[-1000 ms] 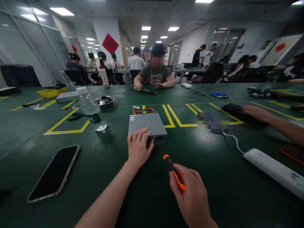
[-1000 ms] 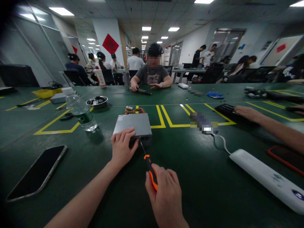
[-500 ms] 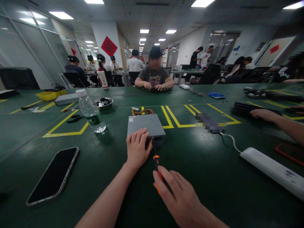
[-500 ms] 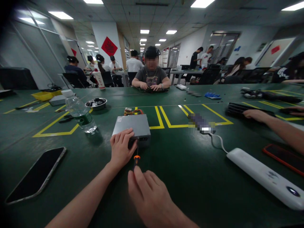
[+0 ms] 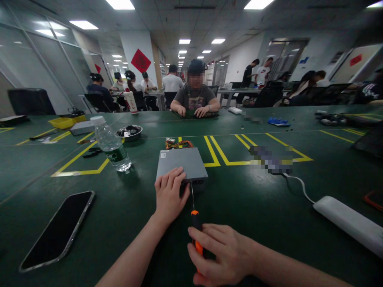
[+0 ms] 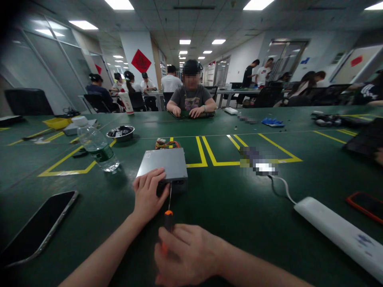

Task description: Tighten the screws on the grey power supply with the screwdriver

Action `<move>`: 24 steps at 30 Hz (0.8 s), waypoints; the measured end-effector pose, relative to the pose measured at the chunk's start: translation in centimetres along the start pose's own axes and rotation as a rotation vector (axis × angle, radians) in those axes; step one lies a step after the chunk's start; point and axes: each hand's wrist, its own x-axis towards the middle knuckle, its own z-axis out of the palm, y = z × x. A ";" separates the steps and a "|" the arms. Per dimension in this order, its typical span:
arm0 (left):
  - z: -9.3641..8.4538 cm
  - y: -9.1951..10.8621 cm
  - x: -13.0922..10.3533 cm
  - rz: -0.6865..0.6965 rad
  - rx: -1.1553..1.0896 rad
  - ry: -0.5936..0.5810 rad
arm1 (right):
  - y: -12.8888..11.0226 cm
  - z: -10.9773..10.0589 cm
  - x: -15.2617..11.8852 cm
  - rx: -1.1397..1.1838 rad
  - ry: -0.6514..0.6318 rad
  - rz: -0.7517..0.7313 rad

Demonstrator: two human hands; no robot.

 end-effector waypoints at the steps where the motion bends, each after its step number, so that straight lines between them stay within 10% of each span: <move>1: 0.0 0.0 0.0 0.000 0.005 0.003 | 0.0 0.1 -0.2 0.019 -0.001 0.015; 24: -0.2 -0.1 0.1 0.021 0.013 -0.006 | 0.1 -0.1 -0.6 0.123 -0.026 0.037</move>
